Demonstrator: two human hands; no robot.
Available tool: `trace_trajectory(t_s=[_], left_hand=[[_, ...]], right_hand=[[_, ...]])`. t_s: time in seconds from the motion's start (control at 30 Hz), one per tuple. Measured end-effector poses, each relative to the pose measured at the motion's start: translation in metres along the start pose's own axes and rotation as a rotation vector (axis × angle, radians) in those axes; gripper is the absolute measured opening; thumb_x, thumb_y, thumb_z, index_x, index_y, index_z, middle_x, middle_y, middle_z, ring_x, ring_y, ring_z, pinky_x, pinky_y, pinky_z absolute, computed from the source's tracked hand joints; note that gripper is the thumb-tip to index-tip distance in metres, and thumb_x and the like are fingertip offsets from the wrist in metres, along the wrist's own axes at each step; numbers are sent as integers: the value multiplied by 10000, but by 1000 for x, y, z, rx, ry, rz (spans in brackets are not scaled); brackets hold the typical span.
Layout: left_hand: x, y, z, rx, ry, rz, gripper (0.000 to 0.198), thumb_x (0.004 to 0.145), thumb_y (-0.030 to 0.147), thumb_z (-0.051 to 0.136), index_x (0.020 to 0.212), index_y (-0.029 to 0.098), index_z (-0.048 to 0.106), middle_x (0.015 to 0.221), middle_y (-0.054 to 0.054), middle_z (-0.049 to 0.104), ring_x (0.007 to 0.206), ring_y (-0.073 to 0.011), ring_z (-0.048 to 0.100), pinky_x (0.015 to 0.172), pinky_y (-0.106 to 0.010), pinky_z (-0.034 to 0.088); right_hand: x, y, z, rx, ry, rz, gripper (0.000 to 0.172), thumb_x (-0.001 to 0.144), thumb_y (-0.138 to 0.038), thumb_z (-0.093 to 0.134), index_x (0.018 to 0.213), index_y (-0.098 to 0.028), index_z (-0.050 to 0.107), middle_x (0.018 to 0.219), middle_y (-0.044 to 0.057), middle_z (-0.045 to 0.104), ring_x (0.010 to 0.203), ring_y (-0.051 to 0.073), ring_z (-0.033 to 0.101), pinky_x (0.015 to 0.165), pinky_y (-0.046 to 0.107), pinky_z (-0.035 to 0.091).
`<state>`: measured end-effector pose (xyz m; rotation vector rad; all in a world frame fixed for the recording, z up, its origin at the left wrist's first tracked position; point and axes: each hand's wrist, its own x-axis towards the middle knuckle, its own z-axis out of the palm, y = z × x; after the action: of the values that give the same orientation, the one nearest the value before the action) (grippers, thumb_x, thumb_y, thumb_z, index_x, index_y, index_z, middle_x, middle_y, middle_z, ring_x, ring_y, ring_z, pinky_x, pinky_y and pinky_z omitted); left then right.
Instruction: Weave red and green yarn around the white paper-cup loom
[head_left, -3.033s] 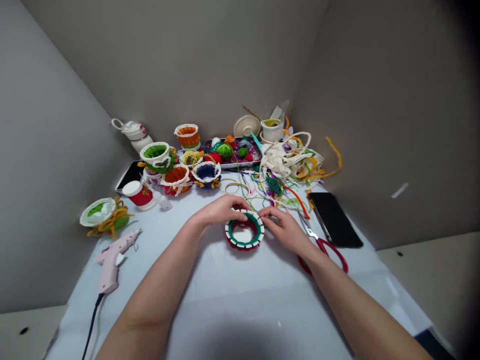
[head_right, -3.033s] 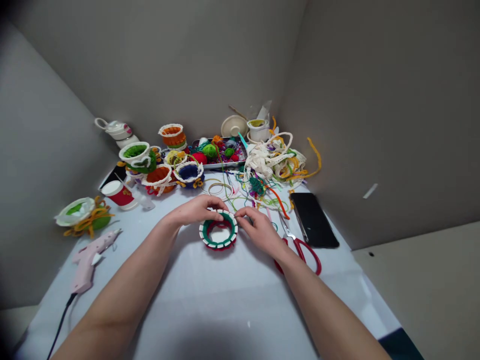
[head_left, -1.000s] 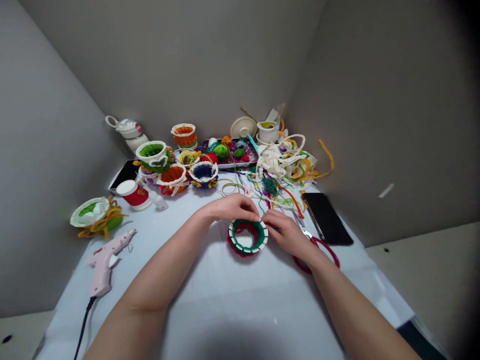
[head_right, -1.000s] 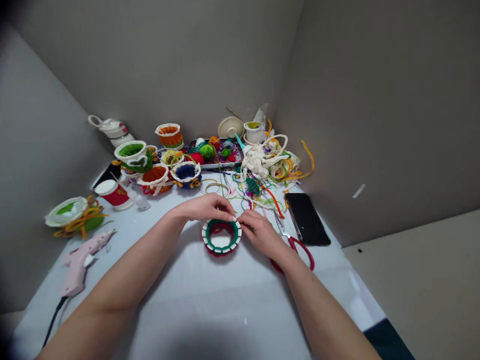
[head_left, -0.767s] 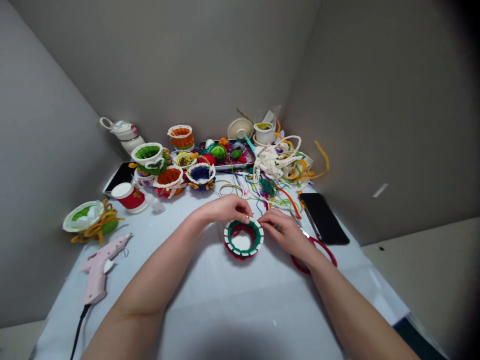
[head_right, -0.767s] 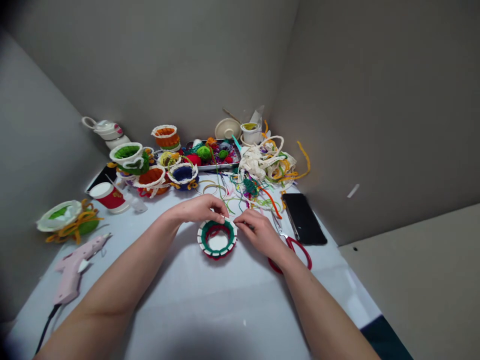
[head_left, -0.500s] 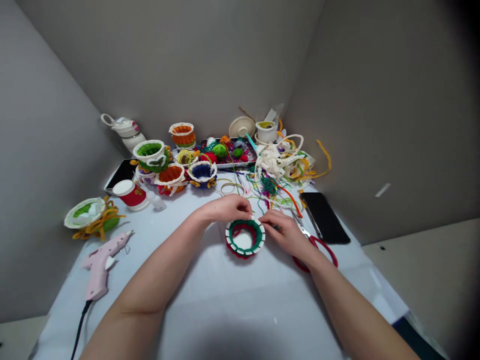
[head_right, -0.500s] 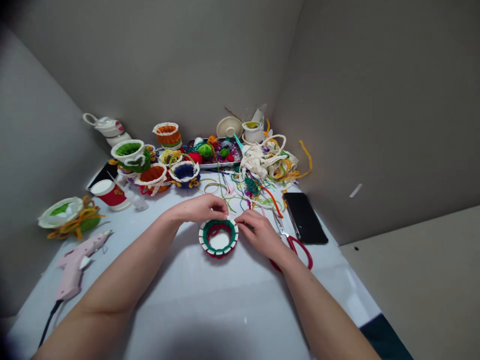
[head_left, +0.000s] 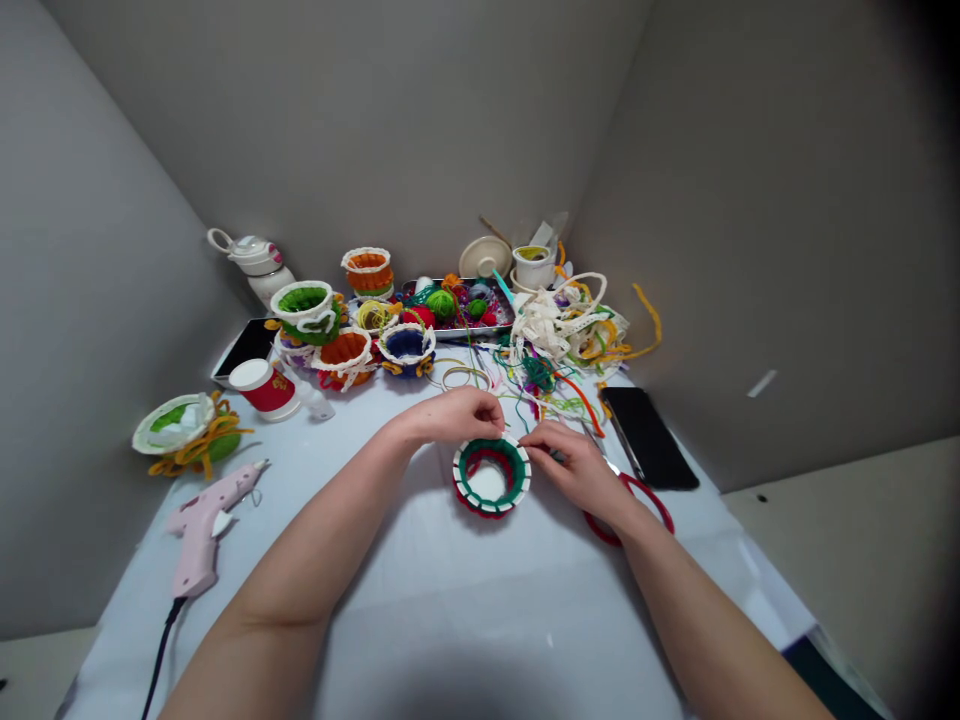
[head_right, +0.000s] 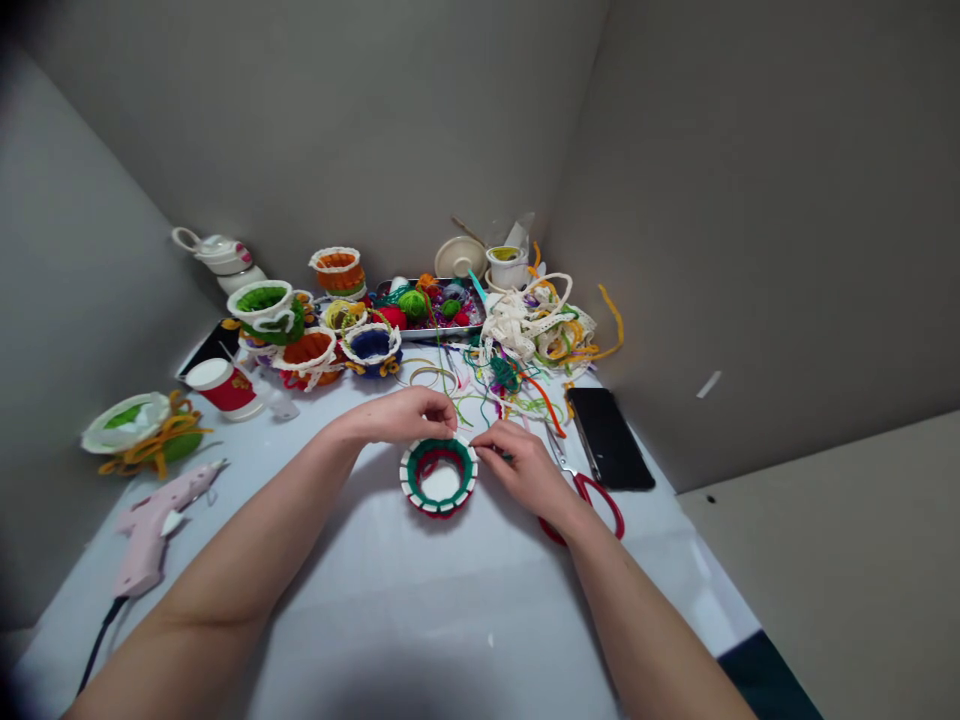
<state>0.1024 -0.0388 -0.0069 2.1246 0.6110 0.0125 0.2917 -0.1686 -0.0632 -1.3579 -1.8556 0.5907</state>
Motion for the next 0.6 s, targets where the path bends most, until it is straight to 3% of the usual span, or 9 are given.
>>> trace_trajectory(t_s=[0.23,0.37,0.6], left_hand=[[2,5,8,-68,-33,16,292,755,347,633,950,137,685,839,-26,685,757,-132,593,685,-220,441],[8,2,13,-52,-17,-11,230,761,317,636,869,125,705,806,-34,697,751,-138,598,683,-229,434],[8,1,16,-53,31,-23,162,766,263,629,824,127,696,781,-27,692,736,-129,590,694,-229,434]], right_hand=[[0,-3,-3,-23,-2,-24,126,926,-194,540,916,-204,665,844,44,654,825,182,579,779,339,436],[0,-3,-7,-37,-4,-19,126,928,-199,538,908,-207,663,837,43,648,821,185,574,772,342,437],[-1,-11,-11,16,115,35,121,920,-241,560,824,-201,622,790,36,616,767,180,561,708,322,441]])
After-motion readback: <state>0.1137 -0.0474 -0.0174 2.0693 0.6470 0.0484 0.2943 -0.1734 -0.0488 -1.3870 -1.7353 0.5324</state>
